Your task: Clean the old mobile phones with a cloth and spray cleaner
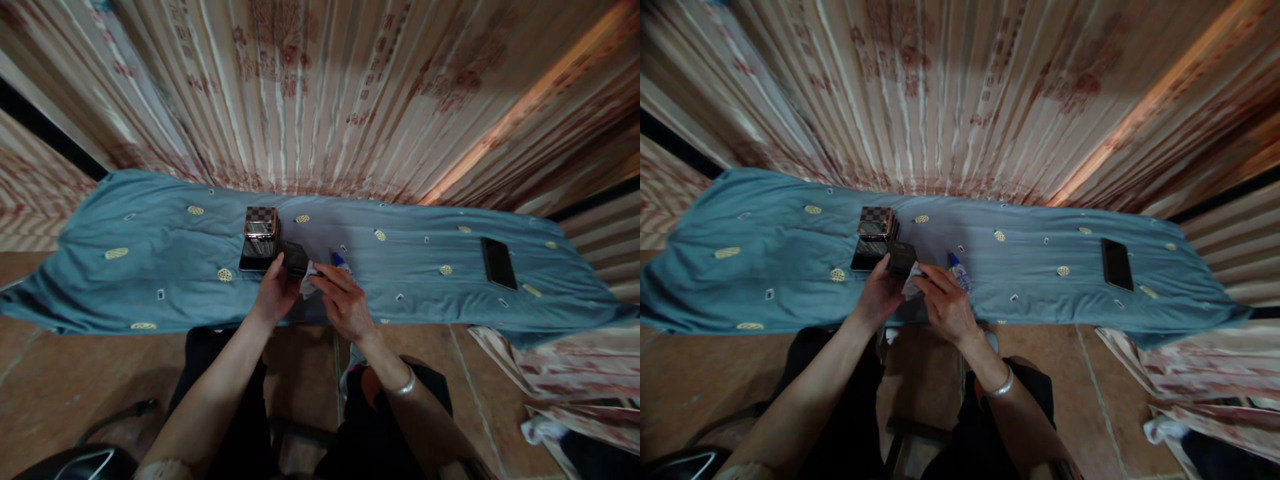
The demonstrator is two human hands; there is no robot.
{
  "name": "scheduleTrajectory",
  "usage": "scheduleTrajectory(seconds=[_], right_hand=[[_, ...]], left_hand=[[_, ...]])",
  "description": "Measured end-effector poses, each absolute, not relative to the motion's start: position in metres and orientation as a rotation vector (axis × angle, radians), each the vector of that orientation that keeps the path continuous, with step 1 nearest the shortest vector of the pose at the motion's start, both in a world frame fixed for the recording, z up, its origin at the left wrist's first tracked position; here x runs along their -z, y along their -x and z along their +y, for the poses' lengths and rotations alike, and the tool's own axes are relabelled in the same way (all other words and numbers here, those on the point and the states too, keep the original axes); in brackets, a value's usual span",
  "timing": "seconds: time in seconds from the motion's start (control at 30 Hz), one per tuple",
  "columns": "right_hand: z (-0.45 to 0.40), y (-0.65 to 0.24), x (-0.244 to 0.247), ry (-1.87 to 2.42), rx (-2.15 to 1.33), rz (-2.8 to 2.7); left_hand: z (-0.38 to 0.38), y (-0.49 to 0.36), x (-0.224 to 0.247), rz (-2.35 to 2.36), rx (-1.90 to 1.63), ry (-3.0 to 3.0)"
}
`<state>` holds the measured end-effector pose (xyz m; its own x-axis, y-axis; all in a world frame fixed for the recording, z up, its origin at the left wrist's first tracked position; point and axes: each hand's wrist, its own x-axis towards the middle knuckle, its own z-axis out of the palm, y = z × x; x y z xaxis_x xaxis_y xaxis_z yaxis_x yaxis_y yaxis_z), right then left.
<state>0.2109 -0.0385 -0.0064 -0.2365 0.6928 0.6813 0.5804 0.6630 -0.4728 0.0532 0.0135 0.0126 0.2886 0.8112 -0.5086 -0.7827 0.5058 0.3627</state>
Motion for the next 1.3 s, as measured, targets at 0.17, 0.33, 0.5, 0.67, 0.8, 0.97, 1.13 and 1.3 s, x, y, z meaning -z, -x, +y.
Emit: scheduleTrajectory(seconds=[0.17,0.33,0.5,0.67,0.8,0.97,1.13,1.3], right_hand=[[-0.040,-0.214,0.005,1.018,-0.162,-1.918],[-0.042,-0.213,0.000,1.020,-0.262,-1.837],[-0.043,-0.209,0.002,1.024,-0.203,-1.929],[-0.043,-0.205,0.003,1.064,-0.098,-2.001],[-0.044,-0.204,0.002,1.045,-0.044,-2.010],[-0.043,-0.204,0.002,1.046,-0.052,-2.013],[-0.042,-0.211,0.006,1.024,-0.054,-2.006],[-0.043,-0.220,0.011,1.074,-0.086,-1.996]], left_hand=[[0.013,-0.052,-0.010,0.731,-1.030,-0.046],[0.012,-0.055,-0.011,0.763,-0.998,-0.065],[0.011,-0.058,-0.014,0.781,-1.001,-0.114],[0.009,-0.062,-0.017,0.839,-1.010,-0.095],[0.007,-0.065,-0.018,0.886,-1.011,-0.077],[0.007,-0.066,-0.021,0.893,-1.028,-0.039],[0.009,-0.063,-0.017,0.793,-1.001,-0.047],[0.013,-0.057,-0.007,0.745,-1.059,-0.087]])
